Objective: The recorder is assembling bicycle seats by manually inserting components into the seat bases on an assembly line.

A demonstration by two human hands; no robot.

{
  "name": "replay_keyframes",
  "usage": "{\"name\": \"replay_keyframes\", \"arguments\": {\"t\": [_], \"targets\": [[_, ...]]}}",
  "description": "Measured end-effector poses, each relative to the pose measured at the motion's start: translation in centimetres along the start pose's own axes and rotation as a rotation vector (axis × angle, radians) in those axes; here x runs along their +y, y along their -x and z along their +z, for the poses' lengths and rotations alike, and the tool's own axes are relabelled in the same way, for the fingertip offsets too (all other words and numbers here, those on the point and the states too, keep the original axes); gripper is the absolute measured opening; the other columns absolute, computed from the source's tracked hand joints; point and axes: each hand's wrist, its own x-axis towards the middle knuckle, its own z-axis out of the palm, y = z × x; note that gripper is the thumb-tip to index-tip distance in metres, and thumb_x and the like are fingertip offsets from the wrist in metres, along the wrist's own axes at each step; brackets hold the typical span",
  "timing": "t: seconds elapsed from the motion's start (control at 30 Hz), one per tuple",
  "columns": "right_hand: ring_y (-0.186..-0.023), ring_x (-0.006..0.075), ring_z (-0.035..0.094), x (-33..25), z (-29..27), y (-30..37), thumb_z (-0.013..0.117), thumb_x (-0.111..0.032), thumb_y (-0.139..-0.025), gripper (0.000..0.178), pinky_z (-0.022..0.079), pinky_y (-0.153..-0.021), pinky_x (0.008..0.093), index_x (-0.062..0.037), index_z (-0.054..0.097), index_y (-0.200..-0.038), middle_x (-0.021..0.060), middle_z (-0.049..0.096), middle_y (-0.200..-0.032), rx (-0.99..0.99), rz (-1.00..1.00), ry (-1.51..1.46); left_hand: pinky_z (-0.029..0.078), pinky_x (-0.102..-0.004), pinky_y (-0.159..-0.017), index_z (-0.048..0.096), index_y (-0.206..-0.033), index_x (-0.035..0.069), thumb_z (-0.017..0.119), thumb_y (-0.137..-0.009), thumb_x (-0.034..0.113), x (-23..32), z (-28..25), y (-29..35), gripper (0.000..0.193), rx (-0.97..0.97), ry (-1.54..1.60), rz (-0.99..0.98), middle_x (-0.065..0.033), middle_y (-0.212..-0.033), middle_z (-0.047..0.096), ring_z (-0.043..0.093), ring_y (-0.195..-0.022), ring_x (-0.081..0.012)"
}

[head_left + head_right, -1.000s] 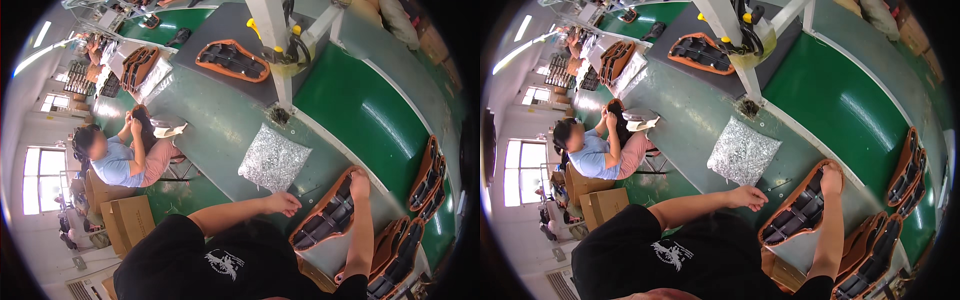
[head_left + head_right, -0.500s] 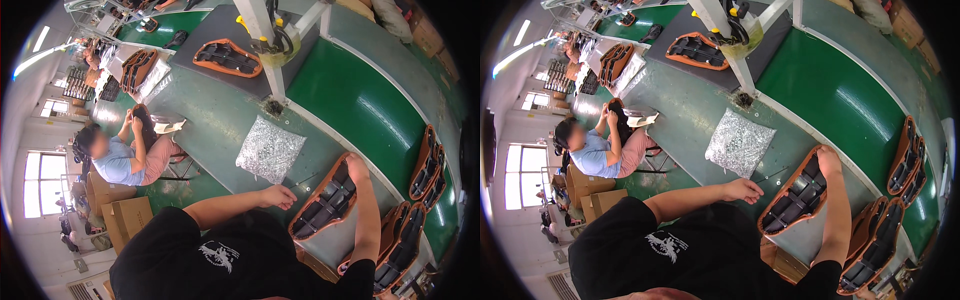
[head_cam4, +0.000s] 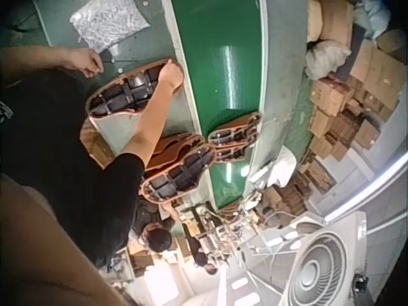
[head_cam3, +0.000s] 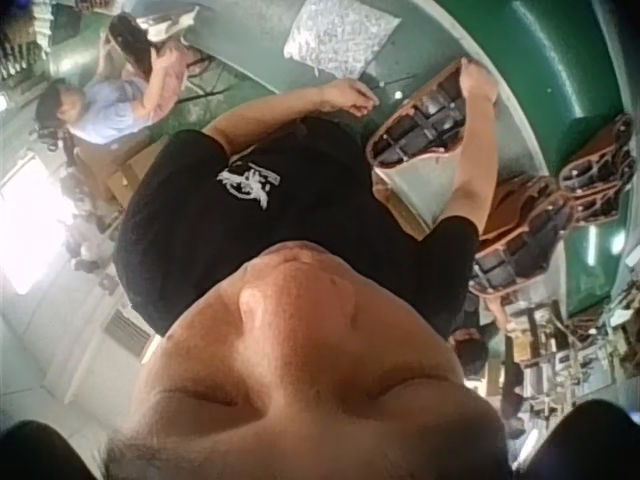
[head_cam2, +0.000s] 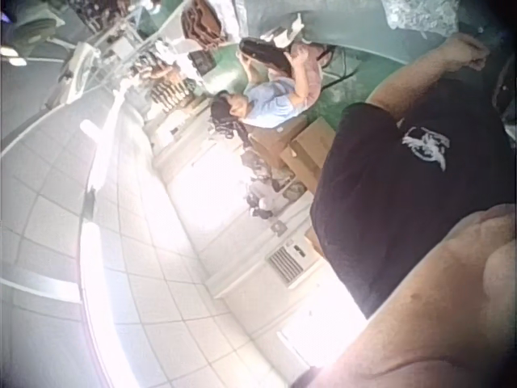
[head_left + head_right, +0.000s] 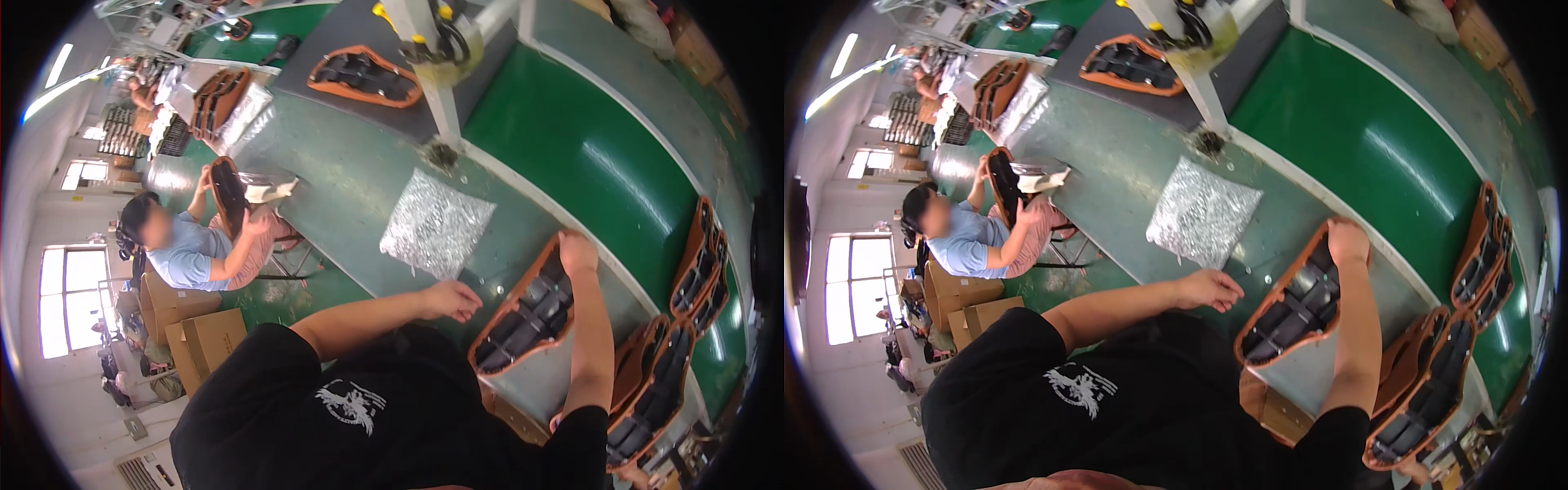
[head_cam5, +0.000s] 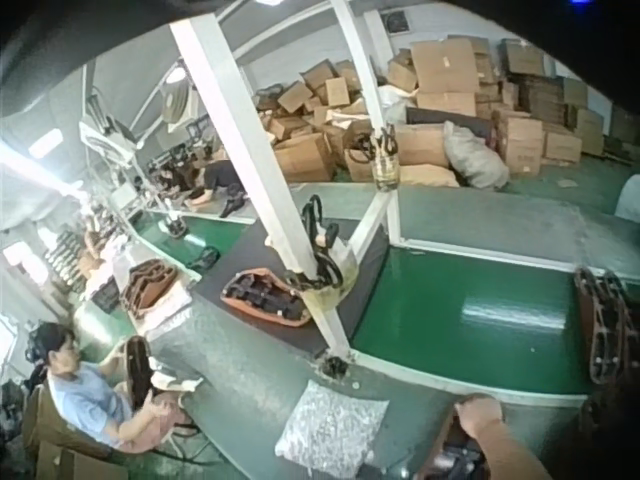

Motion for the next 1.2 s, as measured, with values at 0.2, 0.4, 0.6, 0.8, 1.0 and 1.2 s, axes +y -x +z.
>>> {"name": "replay_keyframes", "arguments": {"t": [0.2, 0.4, 0.6, 0.8, 1.0, 1.2], "targets": [[-0.102, 0.0353, 0.071, -1.9, -0.7, 1.4, 0.054, -0.015, -0.092, 0.022, 0.059, -0.084, 0.0474, -0.0044, 0.063, -0.108, 0.0208, 0.070, -0.113, 0.158, -0.074, -0.105, 0.059, -0.0297, -0.080, 0.067, -0.123, 0.000, 0.067, -0.097, 0.008, 0.8, -0.6, 0.5, 0.027, 0.040, 0.122, 0.055, -0.0077, -0.102, 0.069, 0.068, -0.087, -0.0155], [-0.097, 0.0345, 0.074, -1.8, -0.5, 1.6, 0.053, -0.011, -0.091, 0.023, 0.060, -0.083, 0.0451, -0.0022, 0.068, -0.107, 0.0204, 0.074, -0.104, -0.018, 0.181, -0.224, 0.058, -0.0294, -0.084, 0.063, -0.127, -0.003, 0.062, -0.100, 0.005, 2.5, 0.3, -0.8, 0.028, 0.012, 0.178, 0.048, -0.0079, -0.105, 0.067, 0.068, -0.092, -0.0166], [-0.102, 0.0352, 0.068, -0.6, -0.4, 6.2, 0.061, -0.005, -0.082, 0.023, 0.056, -0.089, 0.0435, -0.0024, 0.072, -0.102, 0.0175, 0.068, -0.109, 0.211, 0.269, -0.420, 0.056, -0.0276, -0.078, 0.066, -0.122, -0.001, 0.062, -0.103, 0.016, 4.0, 2.9, -1.7, 0.026, -0.015, 0.130, 0.035, -0.0032, -0.098, 0.065, 0.065, -0.086, -0.0130], [-0.084, 0.0219, 0.066, -7.1, -3.7, 13.9, 0.071, -0.009, -0.090, 0.022, 0.053, -0.076, 0.0335, -0.0037, 0.072, -0.111, 0.0099, 0.067, -0.095, 0.090, -0.082, -1.237, 0.050, -0.0277, -0.071, 0.068, -0.112, 0.001, 0.062, -0.104, 0.025, 4.3, 4.0, -2.9, 0.026, -0.054, 0.122, 0.025, -0.0019, -0.090, 0.063, 0.058, -0.077, -0.0117], [-0.084, 0.0307, 0.064, -9.0, -3.4, 16.6, 0.070, -0.002, -0.086, 0.016, 0.053, -0.075, 0.0379, -0.0035, 0.072, -0.102, 0.0122, 0.066, -0.093, 0.249, -0.171, -1.142, 0.050, -0.0285, -0.070, 0.069, -0.100, 0.004, 0.064, -0.102, 0.022, 4.4, 4.8, -3.5, 0.019, -0.069, 0.079, 0.033, -0.0019, -0.088, 0.064, 0.058, -0.075, -0.0120], [-0.087, 0.0346, 0.065, -8.5, -4.4, 17.3, 0.071, -0.001, -0.081, 0.025, 0.055, -0.075, 0.0432, -0.0053, 0.070, -0.105, 0.0122, 0.062, -0.091, 0.369, -0.330, -0.843, 0.048, -0.0259, -0.063, 0.068, -0.090, 0.003, 0.065, -0.097, 0.020, 4.8, 7.0, -3.5, 0.019, 0.089, -0.246, 0.087, -0.0007, -0.080, 0.063, 0.057, -0.070, -0.0106]]}}
